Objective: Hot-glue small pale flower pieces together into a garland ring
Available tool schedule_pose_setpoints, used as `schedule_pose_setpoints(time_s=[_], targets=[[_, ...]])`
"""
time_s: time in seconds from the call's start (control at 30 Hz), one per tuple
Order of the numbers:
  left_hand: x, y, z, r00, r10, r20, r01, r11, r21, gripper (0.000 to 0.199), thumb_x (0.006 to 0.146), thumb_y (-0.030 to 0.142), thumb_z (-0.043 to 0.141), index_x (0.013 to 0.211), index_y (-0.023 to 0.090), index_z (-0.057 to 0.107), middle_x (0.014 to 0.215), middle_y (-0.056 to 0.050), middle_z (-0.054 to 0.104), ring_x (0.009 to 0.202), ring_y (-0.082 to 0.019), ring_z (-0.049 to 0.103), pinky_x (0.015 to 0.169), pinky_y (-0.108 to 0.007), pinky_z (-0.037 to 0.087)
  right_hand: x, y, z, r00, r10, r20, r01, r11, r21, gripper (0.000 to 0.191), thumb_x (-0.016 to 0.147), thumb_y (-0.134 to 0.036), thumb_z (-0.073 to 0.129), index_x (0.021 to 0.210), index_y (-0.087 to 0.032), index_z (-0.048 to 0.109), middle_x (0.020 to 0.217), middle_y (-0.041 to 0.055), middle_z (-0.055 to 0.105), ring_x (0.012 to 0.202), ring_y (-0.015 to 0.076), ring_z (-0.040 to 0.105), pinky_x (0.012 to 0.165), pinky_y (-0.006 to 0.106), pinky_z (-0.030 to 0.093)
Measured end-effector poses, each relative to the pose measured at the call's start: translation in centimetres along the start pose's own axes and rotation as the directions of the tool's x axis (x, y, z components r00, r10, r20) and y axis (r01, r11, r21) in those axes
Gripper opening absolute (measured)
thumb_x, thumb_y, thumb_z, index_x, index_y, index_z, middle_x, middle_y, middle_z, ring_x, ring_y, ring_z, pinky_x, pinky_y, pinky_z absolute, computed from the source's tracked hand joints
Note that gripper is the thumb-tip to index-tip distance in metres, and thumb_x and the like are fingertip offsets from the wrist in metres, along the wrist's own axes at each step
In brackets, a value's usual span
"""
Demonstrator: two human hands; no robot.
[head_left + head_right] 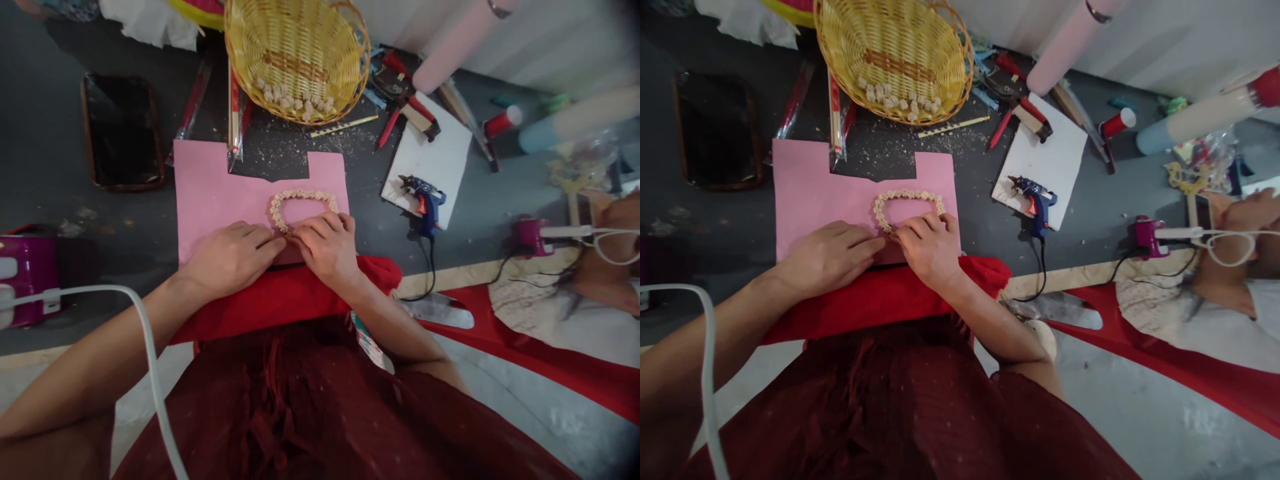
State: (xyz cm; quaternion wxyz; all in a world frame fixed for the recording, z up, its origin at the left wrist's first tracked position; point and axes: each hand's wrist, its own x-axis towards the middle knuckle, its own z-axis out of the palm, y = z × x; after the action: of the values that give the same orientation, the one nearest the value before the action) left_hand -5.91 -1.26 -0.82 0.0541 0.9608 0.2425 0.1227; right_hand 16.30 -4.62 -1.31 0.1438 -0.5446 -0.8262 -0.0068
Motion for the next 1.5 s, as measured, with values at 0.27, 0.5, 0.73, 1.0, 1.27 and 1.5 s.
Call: schedule_pose_setpoints(time_s=[0.27,0.5,0.73,1.0,1.27,1.5], targets=[[0.1,0.0,-0.6,1.0,0.002,0.031,-0.002,1.0,-0.028,0.028,0.099,0.022,0.042,0.099,0.016,0.069,0.093,-0.011,0.07,0.085,-0.023,0.064,0.077,-0.039,0.055,0.2,-0.3,-0.4,1.0,0.01,0.023,-0.01,1.0,0.01,0.023,0.101,-0.034,0.051,0.097,-0.023,0.071,0.103,0.0023,0.073,0.101,0.021,0.053,0.092,0.044,0.029],[0.2,-0.2,-0.7,1.0,0.014,0.021,-0.013,1.0,-0.023,0.023,0.098,0.022,0.048,0.102,0.014,0.07,0.096,-0.011,0.07,0.083,-0.021,0.064,0.077,-0.039,0.056,0.2,0.0,-0.6,1.0,0.003,0.011,-0.004,0.999,0.043,0.023,0.099,-0.036,0.054,0.095,-0.023,0.072,0.101,0.0037,0.072,0.102,0.023,0.05,0.09,0.044,0.029],[0.2,-0.7,-0.4,0.999,-0.001,-0.039,-0.002,0.997,-0.071,0.022,0.097,0.022,0.051,0.098,0.015,0.072,0.093,-0.009,0.073,0.08,-0.02,0.067,0.074,-0.036,0.057,-0.5,0.9,-1.3,1.0,0.019,-0.015,-0.018,0.993,0.113,0.02,0.099,-0.033,0.054,0.097,-0.026,0.072,0.101,0.002,0.07,0.102,0.0216,0.05,0.089,0.042,0.031],[0.4,-0.8,-0.3,0.999,-0.048,-0.008,0.046,0.993,-0.112,0.025,0.096,0.016,0.047,0.096,0.014,0.071,0.09,-0.009,0.073,0.084,-0.02,0.067,0.076,-0.036,0.057,0.1,1.0,-0.3,0.997,-0.081,-0.003,0.081,0.992,0.102,0.022,0.1,-0.024,0.05,0.104,-0.03,0.07,0.105,-0.0023,0.07,0.105,0.0204,0.048,0.091,0.041,0.032],[0.2,-0.6,-0.2,0.998,-0.049,-0.043,0.044,0.994,-0.102,0.024,0.096,0.016,0.047,0.094,0.015,0.07,0.091,-0.008,0.071,0.08,-0.018,0.065,0.075,-0.034,0.055,0.6,0.2,-0.1,0.997,-0.078,0.001,0.077,0.994,0.081,0.022,0.1,-0.029,0.05,0.094,-0.026,0.071,0.102,0.0002,0.071,0.103,0.0207,0.048,0.091,0.042,0.03],[0.2,-0.5,0.0,0.996,-0.02,-0.084,0.014,0.997,-0.076,0.027,0.098,0.018,0.045,0.091,0.013,0.07,0.086,-0.009,0.069,0.076,-0.019,0.064,0.071,-0.034,0.054,0.2,0.6,-0.8,0.998,-0.056,0.027,0.053,0.994,0.099,0.015,0.095,-0.034,0.06,0.099,-0.023,0.069,0.105,0.0026,0.071,0.103,0.0229,0.051,0.089,0.042,0.03]])
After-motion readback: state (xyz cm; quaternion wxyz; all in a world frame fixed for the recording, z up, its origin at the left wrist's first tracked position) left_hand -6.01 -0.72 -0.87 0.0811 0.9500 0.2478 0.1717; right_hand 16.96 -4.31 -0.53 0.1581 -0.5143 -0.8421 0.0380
